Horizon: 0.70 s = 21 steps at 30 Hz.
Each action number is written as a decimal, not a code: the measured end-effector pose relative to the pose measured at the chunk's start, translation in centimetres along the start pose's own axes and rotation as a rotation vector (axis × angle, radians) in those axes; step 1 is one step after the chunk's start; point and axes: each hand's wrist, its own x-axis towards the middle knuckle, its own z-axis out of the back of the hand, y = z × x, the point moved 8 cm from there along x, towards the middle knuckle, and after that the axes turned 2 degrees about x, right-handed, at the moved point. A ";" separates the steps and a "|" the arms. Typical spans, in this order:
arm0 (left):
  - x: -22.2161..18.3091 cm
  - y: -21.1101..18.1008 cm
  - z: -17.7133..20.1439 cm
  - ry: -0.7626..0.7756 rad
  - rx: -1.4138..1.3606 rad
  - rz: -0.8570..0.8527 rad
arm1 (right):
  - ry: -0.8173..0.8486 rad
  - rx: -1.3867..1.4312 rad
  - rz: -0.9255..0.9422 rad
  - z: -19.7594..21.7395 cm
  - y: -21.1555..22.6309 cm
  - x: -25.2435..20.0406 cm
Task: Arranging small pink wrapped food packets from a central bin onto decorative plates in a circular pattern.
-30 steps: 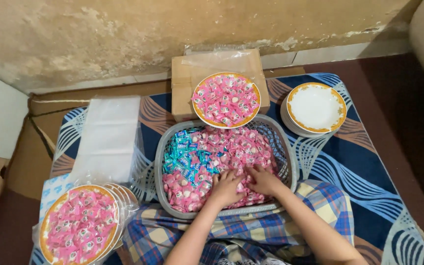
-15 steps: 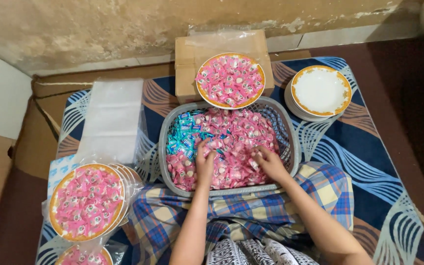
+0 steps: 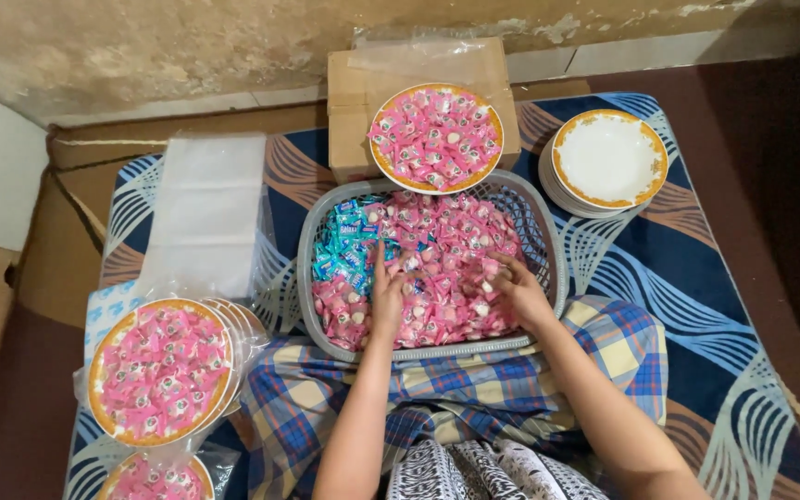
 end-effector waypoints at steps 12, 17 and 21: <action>0.2 3.9 2.5 -0.185 0.124 0.104 | -0.019 0.200 -0.033 0.3 -0.8 1.5; -0.5 -0.5 1.2 -0.179 0.324 -0.018 | -0.051 0.153 -0.054 1.1 -1.4 2.1; -0.3 0.2 1.1 -0.159 0.532 -0.085 | -0.054 0.053 0.001 1.8 -1.2 3.6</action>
